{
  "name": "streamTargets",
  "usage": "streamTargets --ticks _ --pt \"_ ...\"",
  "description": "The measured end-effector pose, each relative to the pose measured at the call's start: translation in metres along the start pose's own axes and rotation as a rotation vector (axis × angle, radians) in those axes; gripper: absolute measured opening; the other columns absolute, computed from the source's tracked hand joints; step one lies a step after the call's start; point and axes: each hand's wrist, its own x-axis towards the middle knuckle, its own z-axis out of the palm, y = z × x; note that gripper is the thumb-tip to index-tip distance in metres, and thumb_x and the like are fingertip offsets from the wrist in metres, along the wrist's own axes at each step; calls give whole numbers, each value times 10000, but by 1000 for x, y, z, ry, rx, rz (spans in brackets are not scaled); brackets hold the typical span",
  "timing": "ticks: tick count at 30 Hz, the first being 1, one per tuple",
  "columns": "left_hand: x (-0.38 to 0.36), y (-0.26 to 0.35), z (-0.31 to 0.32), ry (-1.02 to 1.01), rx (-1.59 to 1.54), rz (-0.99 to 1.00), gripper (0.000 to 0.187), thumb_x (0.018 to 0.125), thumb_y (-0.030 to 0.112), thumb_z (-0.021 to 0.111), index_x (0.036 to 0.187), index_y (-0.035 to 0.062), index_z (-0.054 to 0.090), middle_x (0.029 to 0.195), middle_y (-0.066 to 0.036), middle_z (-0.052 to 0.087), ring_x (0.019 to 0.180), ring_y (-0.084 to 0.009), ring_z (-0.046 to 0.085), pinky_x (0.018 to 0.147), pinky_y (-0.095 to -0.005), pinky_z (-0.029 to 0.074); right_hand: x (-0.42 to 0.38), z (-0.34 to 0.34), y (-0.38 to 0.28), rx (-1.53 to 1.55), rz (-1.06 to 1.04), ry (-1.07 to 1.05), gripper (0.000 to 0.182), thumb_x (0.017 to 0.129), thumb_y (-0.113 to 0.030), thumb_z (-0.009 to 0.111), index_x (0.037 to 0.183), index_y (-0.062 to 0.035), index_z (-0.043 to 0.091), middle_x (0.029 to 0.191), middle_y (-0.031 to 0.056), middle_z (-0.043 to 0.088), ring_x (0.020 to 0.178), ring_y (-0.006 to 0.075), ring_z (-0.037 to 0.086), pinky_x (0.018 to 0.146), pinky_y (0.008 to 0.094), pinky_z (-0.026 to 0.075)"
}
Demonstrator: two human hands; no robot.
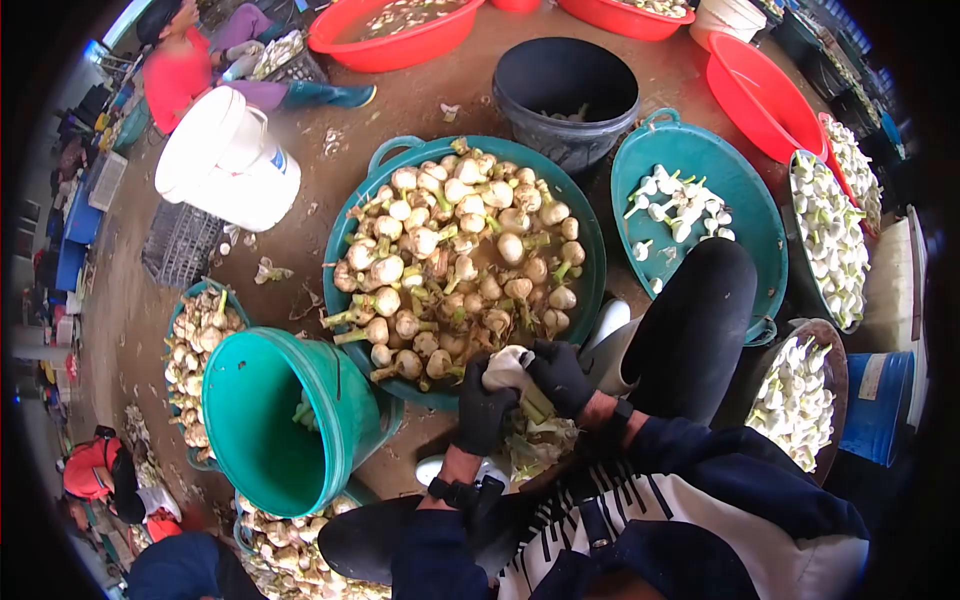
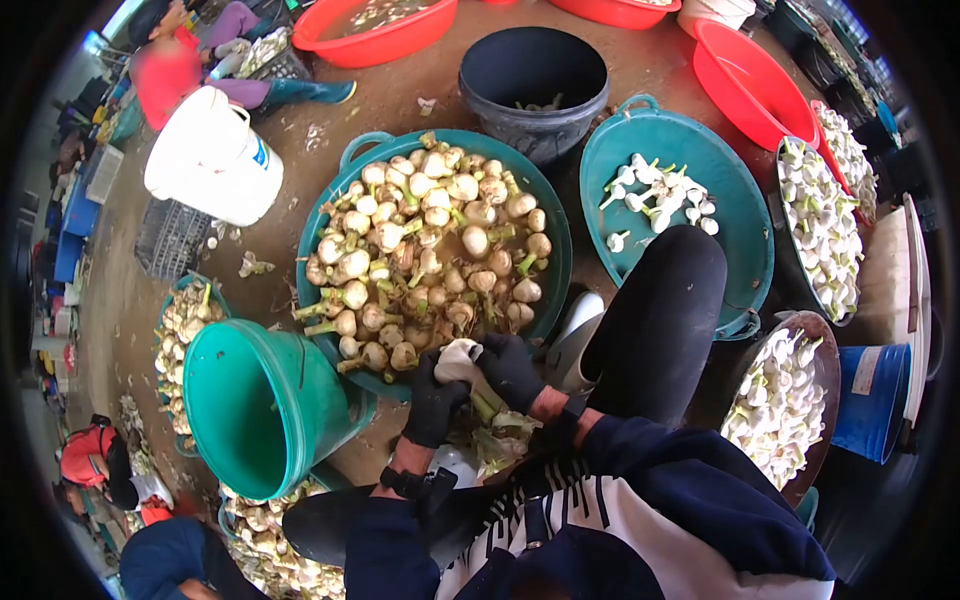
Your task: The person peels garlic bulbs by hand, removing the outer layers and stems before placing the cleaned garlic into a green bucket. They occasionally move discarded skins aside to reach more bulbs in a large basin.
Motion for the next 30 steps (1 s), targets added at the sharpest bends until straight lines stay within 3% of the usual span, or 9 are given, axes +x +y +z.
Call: streamTargets --ticks 2,14,17,19,21,22,23,26,30 --pt "4 -7 -4 -5 55 37 506 667 4 605 1158 9 483 1033 -76 564 907 -150 560 814 -290 478 2 -1 2 60 90 -12 255 878 -158 583 936 80 655 790 41 660 715 84 541 634 280 467" --pt "4 -1 3 55 338 304 416 660 57 713 1007 62 485 877 -87 559 748 -167 542 684 -311 491 17 8 57 58 259 72 212 822 -129 602 822 73 666 702 43 630 652 94 516 578 293 445" --pt "4 -3 0 9 470 287 423 665 76 735 1009 51 492 880 -108 576 747 -206 561 701 -325 495 18 10 78 -73 43 81 195 788 -132 605 795 52 666 665 98 642 597 142 551 547 324 435" --pt "-4 -14 4 -122 366 265 432 657 103 759 1008 43 515 872 -111 592 744 -231 575 718 -334 494 30 7 76 96 271 222 180 774 -146 596 757 23 653 681 180 636 584 245 599 542 377 435" --pt "-10 -18 13 -144 516 481 431 646 107 760 1004 34 533 879 -102 587 785 -233 579 742 -336 485 45 -7 120 -257 -134 107 173 788 -140 581 761 18 647 660 120 606 618 174 549 560 358 431" --pt "-10 -11 10 -173 405 333 446 628 99 758 1010 33 538 889 -101 583 812 -240 578 757 -337 479 51 -8 140 -301 -224 99 187 794 -156 571 744 13 633 646 121 591 620 180 545 563 367 428" --pt "-8 -10 4 -197 296 170 462 610 90 756 1017 31 544 899 -100 580 838 -248 577 771 -339 473 52 -10 130 -193 -123 151 217 796 -191 564 729 9 618 643 150 586 610 226 561 562 390 424" --pt "3 -25 -13 -113 273 219 481 605 17 702 1045 38 509 927 -59 539 861 -186 547 783 -329 468 35 -16 68 -50 118 198 260 795 -233 559 797 20 619 697 175 607 656 254 585 604 404 443" --pt "3 -31 -1 5 458 335 464 613 9 679 1043 32 505 933 -66 536 876 -196 544 794 -327 463 21 -22 22 4 -119 -62 249 812 -194 557 870 39 623 772 142 644 709 168 571 674 355 463"
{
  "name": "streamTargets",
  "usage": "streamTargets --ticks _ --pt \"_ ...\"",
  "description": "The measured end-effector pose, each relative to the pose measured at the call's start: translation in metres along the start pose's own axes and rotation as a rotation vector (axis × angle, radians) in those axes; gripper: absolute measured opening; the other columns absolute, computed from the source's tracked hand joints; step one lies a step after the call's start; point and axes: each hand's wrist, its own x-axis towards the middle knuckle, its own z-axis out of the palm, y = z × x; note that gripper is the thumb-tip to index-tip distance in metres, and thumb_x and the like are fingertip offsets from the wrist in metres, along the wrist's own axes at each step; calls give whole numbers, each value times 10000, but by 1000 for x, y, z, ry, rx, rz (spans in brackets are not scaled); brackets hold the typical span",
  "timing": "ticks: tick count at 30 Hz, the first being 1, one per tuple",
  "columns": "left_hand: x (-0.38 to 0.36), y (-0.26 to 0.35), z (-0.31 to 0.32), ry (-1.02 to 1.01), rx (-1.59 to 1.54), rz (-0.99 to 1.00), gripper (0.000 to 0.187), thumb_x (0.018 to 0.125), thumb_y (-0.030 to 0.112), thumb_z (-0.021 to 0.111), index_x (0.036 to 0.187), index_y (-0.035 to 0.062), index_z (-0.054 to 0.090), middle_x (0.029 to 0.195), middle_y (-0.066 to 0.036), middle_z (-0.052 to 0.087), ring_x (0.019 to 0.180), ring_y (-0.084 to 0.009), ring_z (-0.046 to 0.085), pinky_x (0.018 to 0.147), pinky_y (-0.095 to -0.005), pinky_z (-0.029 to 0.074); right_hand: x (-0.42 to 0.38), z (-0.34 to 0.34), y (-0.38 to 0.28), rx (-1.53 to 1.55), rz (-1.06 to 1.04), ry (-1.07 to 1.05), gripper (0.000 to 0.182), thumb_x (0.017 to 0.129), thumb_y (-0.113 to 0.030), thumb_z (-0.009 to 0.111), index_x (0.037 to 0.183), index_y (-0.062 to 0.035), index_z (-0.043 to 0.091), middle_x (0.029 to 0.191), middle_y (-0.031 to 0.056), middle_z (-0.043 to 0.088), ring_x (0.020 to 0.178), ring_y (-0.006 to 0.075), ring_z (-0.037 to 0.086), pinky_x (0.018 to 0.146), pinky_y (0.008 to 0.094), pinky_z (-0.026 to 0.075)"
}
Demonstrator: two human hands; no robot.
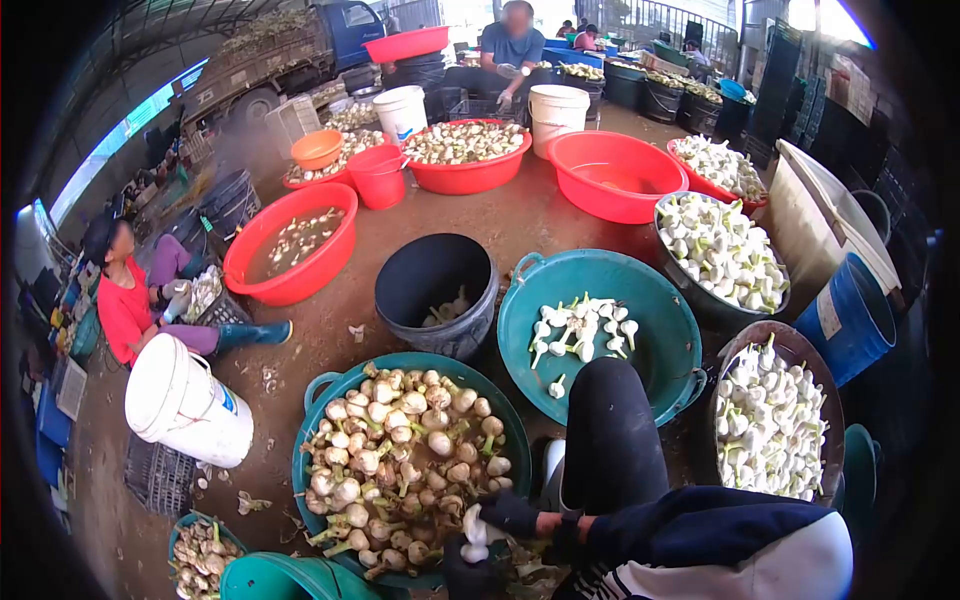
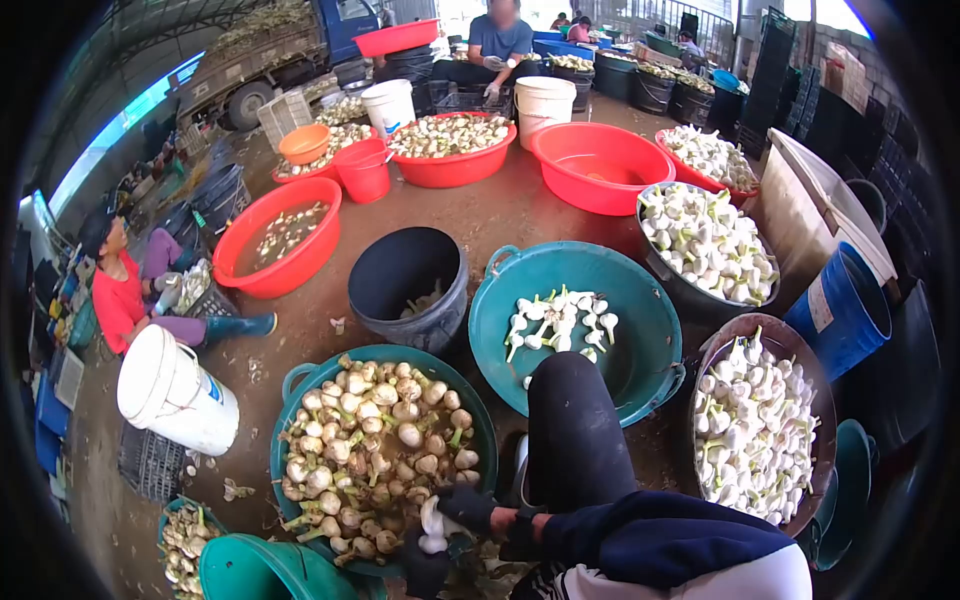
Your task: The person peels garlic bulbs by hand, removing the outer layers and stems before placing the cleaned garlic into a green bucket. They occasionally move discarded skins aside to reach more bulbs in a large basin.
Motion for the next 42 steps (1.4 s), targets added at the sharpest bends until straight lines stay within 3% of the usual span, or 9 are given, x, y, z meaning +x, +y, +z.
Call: streamTargets --ticks 5,10,15,21,25,28,29,33,42 --pt "5 -31 -17 56 198 59 444 624 -1 649 1041 25 501 940 -75 532 895 -207 541 808 -325 457 -15 11 4 429 190 -416 251 888 -222 551 905 18 625 811 67 626 797 129 560 734 322 462" --pt "22 -57 -56 195 271 78 471 660 -30 604 1112 3 478 997 -104 526 944 -229 535 847 -327 442 -31 25 -9 -191 -252 -721 308 869 -227 579 1047 23 579 977 227 623 889 312 599 769 389 467" --pt "16 14 -35 133 72 23 607 736 -68 577 1310 18 399 1121 -118 519 1044 -233 520 924 -339 421 -18 13 -34 -568 -199 -210 539 781 -336 662 1211 -53 507 1012 244 604 918 415 598 772 464 489" --pt "10 33 -16 -93 16 100 766 802 74 677 1415 -33 231 1351 -203 418 1224 -268 457 1016 -357 376 -3 10 -44 -159 140 -329 441 802 -354 667 1120 -56 594 1006 194 612 911 381 610 779 433 486" --pt "4 45 -21 -103 20 12 688 812 74 674 1393 3 313 1231 -144 526 1135 -229 521 889 -323 469 56 -39 3 -561 -454 32 318 826 -241 678 1099 -91 610 1047 58 628 846 205 625 754 354 501" --pt "0 22 -16 -229 -33 -213 568 806 82 666 1316 34 421 1135 -121 581 1002 -218 590 820 -328 493 107 -92 -92 -632 -275 184 279 865 -270 652 1052 -66 621 848 36 628 829 130 605 696 312 484" --pt "-2 9 -11 -244 -18 -165 531 800 75 657 1285 34 446 1119 -127 589 964 -225 607 795 -333 499 123 -95 -108 364 -187 195 365 906 -358 594 1054 -26 613 817 33 635 811 126 608 696 281 489" --pt "0 12 -2 -205 192 217 441 799 118 660 1202 28 507 1120 -163 585 949 -276 622 781 -350 508 152 -107 -133 790 13 344 262 896 -236 606 1028 -10 604 900 94 649 773 144 633 649 312 544" --pt "-2 20 -5 -275 83 -71 325 795 134 674 1088 22 591 954 -159 641 784 -267 657 699 -341 523 148 -46 25 -1111 25 144 429 756 -210 581 1170 -98 591 1055 129 650 1020 346 603 887 523 435"
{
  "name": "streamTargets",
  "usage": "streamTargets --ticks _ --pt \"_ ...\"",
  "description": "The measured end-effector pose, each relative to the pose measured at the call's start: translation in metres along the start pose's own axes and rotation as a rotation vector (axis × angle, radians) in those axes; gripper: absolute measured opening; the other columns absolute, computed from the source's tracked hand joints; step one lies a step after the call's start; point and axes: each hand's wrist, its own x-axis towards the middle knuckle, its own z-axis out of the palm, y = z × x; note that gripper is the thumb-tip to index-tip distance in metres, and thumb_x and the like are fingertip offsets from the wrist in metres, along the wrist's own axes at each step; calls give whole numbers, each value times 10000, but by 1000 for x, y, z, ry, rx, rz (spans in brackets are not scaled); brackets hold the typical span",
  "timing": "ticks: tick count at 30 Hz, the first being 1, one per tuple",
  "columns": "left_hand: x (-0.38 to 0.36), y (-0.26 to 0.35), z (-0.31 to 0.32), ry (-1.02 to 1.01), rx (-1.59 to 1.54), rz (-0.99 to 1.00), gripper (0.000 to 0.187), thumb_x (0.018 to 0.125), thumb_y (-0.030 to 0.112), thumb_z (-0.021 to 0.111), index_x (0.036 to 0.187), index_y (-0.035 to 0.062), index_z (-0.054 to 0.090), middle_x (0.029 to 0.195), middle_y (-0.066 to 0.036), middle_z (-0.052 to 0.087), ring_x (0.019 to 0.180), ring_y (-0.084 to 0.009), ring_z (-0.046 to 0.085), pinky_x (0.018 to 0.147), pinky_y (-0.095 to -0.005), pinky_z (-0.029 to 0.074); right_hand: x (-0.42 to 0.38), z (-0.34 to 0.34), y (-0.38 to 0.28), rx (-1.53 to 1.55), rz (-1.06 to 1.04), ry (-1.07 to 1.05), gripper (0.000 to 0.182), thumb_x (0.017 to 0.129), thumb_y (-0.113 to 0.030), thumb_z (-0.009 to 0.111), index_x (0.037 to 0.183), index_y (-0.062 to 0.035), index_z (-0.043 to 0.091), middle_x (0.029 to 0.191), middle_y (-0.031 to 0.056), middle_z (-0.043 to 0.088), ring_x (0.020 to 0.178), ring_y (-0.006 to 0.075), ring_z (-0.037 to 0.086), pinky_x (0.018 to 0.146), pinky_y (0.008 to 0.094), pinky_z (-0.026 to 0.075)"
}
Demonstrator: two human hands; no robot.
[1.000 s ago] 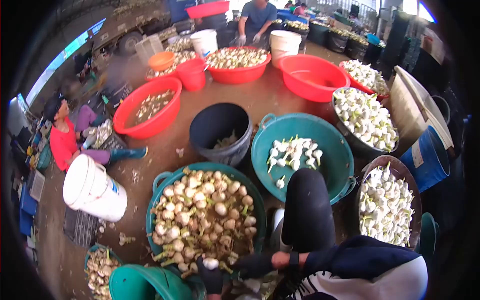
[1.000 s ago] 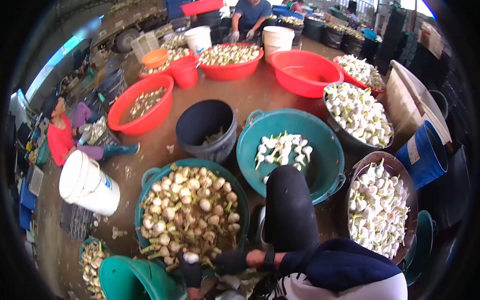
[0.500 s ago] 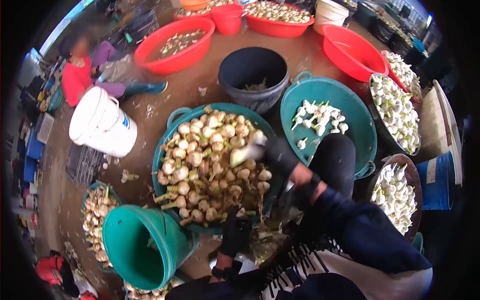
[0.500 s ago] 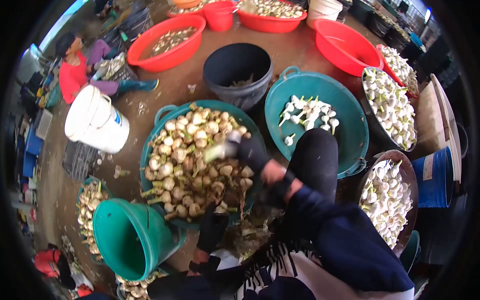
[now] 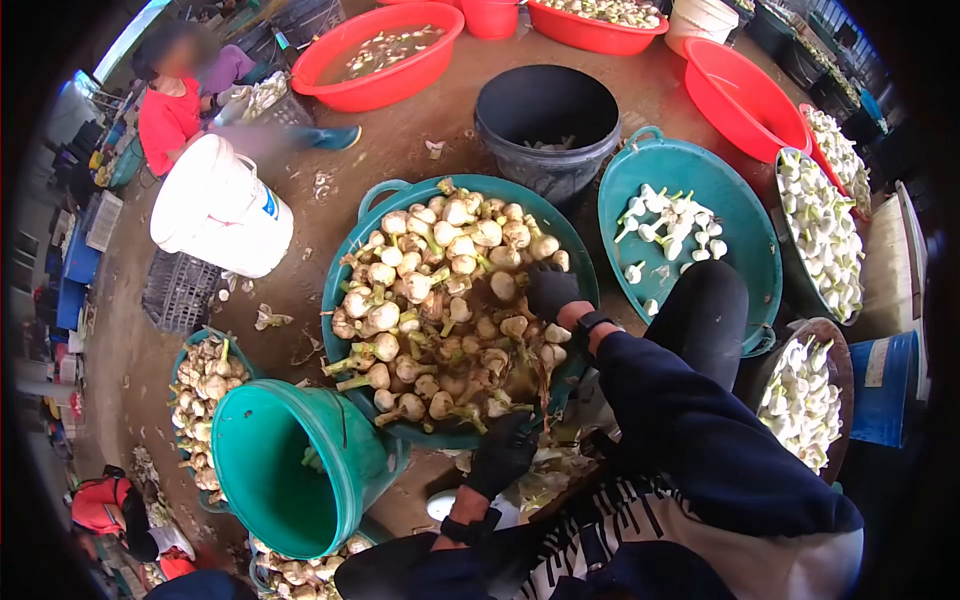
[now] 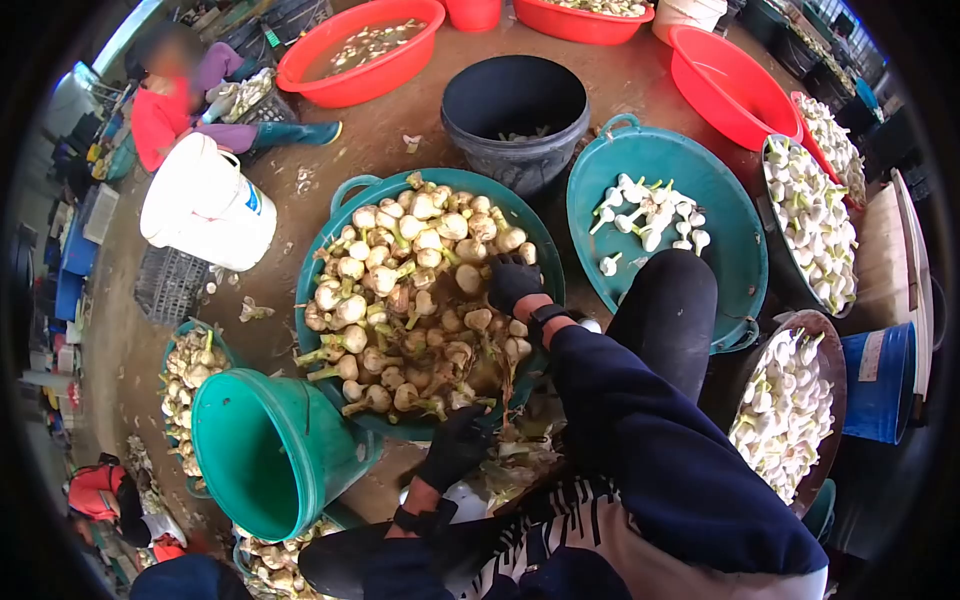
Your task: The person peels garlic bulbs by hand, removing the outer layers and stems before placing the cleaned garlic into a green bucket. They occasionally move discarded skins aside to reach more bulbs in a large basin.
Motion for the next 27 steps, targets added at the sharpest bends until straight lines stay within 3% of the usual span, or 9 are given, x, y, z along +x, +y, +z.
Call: streamTargets --ticks 2,5,8,11,14,17,21,25,27 --pt "0 0 0 12 -25 5 307 798 124 669 1083 33 598 955 -157 642 785 -265 656 694 -342 519 6 35 15 -118 -100 229 423 732 -189 584 1147 -108 595 1026 123 652 1023 346 601 860 552 429" --pt "4 -3 1 14 -27 19 302 790 82 667 1083 34 612 907 -101 641 749 -141 617 670 -285 503 14 26 13 -220 -60 -29 384 712 -198 604 1081 -94 611 1044 143 640 1035 343 591 842 554 430" --pt "10 -10 2 0 -85 -131 288 825 74 643 1106 33 595 941 -79 642 799 -137 617 715 -282 505 14 13 10 -266 -6 -379 301 719 -165 603 1017 -125 623 1031 146 636 1005 327 600 766 480 476" --pt "7 -26 6 90 -328 -76 266 873 60 605 1135 31 573 1000 -50 632 874 -127 608 784 -281 502 7 3 5 -208 28 -418 355 740 -246 594 1065 -105 621 1146 161 592 1068 321 569 861 531 435" --pt "7 -35 7 125 -437 -157 209 877 92 605 1078 36 603 967 -56 656 917 -134 618 809 -282 482 -1 9 -2 -191 26 -157 356 732 -289 649 1038 -107 620 1110 156 607 1055 309 584 785 459 485" --pt "6 -29 6 97 -450 -166 202 880 100 610 1071 34 605 983 -43 653 925 -122 613 821 -271 480 2 15 -5 -47 57 -181 517 734 -483 659 1110 -130 618 1156 153 595 1100 321 561 861 497 447" --pt "5 -24 5 74 -480 -189 203 887 132 622 1061 28 608 972 -41 655 909 -108 605 810 -267 478 14 5 -4 -104 120 -526 656 719 -552 658 1222 -140 571 1272 136 543 1188 325 510 871 480 438" --pt "9 -18 1 71 -455 -232 209 888 149 629 1052 21 608 953 -46 657 896 -108 603 799 -265 477 -2 20 -9 -158 67 -82 571 709 -513 671 1151 -155 619 1118 113 635 1064 334 593 842 529 430" --pt "10 -7 -5 69 -382 -274 205 887 152 632 1043 21 609 942 -48 655 887 -107 600 795 -266 477 0 39 -7 -136 79 -76 509 702 -495 680 1094 -173 633 1064 133 640 1031 338 597 849 554 400"
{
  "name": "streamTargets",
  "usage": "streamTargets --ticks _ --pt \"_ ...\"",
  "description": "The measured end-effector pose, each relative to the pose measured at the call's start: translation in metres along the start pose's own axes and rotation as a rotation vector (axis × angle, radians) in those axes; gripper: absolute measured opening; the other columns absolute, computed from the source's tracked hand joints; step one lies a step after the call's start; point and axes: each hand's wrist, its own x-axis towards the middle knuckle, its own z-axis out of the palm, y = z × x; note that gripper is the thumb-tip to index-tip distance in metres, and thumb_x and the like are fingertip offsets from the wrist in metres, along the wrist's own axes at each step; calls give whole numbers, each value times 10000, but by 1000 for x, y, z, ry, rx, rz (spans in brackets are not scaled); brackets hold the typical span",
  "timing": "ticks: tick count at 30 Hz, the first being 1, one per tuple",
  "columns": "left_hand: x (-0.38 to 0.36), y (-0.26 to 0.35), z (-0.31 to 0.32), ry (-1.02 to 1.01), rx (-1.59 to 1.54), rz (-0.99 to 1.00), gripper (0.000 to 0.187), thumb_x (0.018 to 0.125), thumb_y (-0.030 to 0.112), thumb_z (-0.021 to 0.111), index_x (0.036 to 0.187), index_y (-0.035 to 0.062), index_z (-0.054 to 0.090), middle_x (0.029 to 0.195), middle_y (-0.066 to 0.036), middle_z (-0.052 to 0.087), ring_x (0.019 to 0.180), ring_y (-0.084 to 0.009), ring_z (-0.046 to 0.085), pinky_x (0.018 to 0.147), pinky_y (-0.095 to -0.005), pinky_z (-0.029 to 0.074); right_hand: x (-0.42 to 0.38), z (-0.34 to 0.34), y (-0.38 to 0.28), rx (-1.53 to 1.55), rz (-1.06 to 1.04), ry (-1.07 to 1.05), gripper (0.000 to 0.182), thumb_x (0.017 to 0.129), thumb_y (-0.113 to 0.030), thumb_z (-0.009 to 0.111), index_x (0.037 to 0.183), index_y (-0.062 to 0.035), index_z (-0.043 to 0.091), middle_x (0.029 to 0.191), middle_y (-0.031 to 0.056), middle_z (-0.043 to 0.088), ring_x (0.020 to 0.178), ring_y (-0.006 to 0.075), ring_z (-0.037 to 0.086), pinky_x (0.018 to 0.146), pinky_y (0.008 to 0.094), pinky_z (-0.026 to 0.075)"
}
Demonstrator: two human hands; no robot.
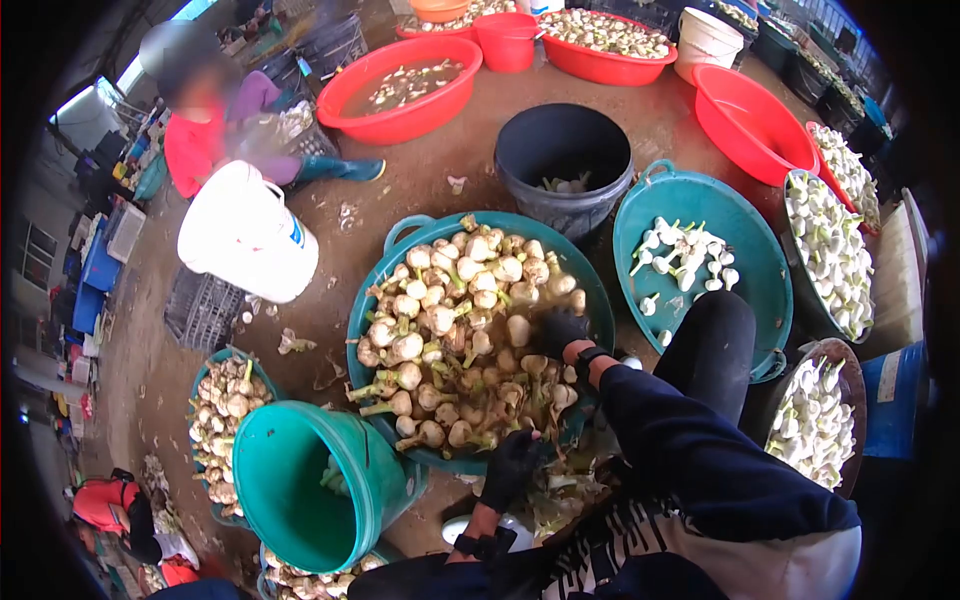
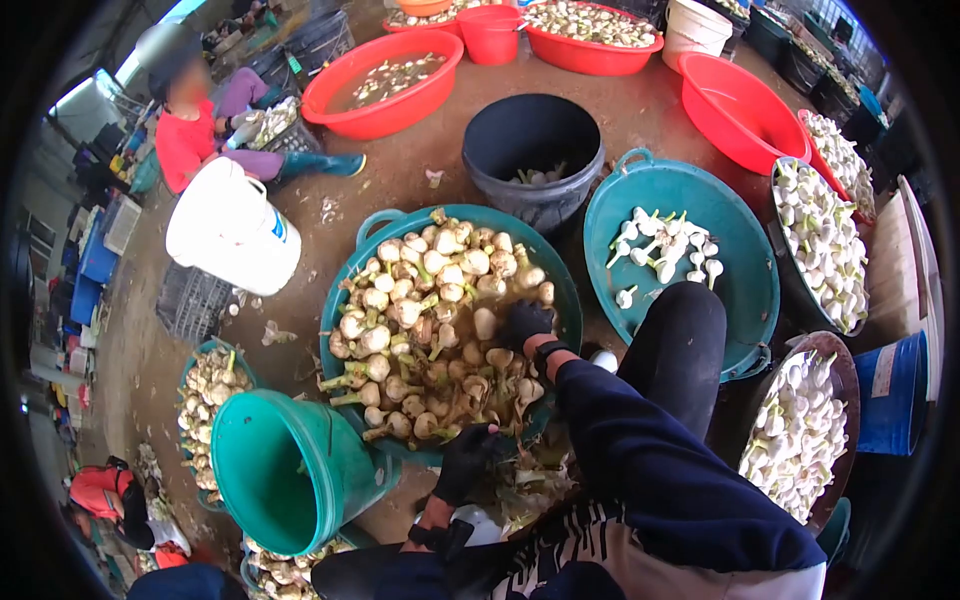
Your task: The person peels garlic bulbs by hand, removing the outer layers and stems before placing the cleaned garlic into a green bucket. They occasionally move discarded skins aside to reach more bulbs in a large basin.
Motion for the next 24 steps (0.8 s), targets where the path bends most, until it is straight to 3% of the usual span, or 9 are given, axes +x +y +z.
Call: streamTargets --ticks 2,8,10,13,15,18,19,22,24 --pt "1 8 1 -3 77 -54 196 885 152 634 1031 23 610 928 -48 651 873 -105 594 791 -267 477 8 -8 1 94 47 -159 443 690 -438 690 1037 -168 640 1044 117 645 1007 336 601 822 558 396" --pt "7 -9 1 -33 -18 -45 196 900 138 621 1040 0 614 949 -59 659 845 -97 612 735 -258 502 6 -3 2 -38 48 -179 434 717 -447 680 1043 -160 668 1081 86 647 1014 285 613 782 496 429" --pt "9 -13 -2 -39 -131 -55 220 897 130 618 1065 -9 597 951 -75 660 829 -110 620 727 -262 503 1 -11 4 23 17 -100 510 598 -520 752 955 -162 690 932 84 681 863 297 662 683 474 479" --pt "7 -3 -4 33 -412 -132 202 876 159 633 1012 10 626 997 -110 658 871 -169 637 734 -312 510 -1 -20 2 115 -5 -97 458 622 -464 747 938 -134 706 898 112 679 828 308 663 671 444 492" --pt "1 17 -6 34 -20 102 218 859 157 621 1046 43 621 1023 -117 640 915 -216 623 768 -353 511 -21 -39 -2 225 -52 -64 409 662 -404 737 938 -103 706 897 135 672 833 318 658 684 435 495" --pt "2 12 -19 -128 -235 207 302 837 176 600 1129 100 592 1055 -126 611 975 -261 594 820 -397 504 -41 -15 5 583 -391 44 371 720 -319 723 986 -64 685 909 161 664 856 332 645 742 421 494" --pt "5 7 -23 -207 -441 201 339 830 186 592 1162 120 578 1064 -129 601 993 -272 583 837 -409 500 -50 -18 0 703 -484 12 366 730 -292 724 1004 -54 676 920 166 662 870 334 638 768 414 490" --pt "12 1 -26 67 20 342 376 892 192 540 1255 100 505 1196 -128 556 1054 -268 569 895 -417 492 -96 -49 -20 997 -560 -275 375 752 -196 738 1075 -31 643 959 152 663 884 266 638 809 378 479" --pt "10 6 -29 64 -250 278 382 921 189 515 1285 81 480 1254 -123 535 1090 -266 558 928 -421 485 -108 -57 -26 1056 -560 -386 379 752 -170 743 1083 -21 634 983 153 662 897 238 630 812 373 478"
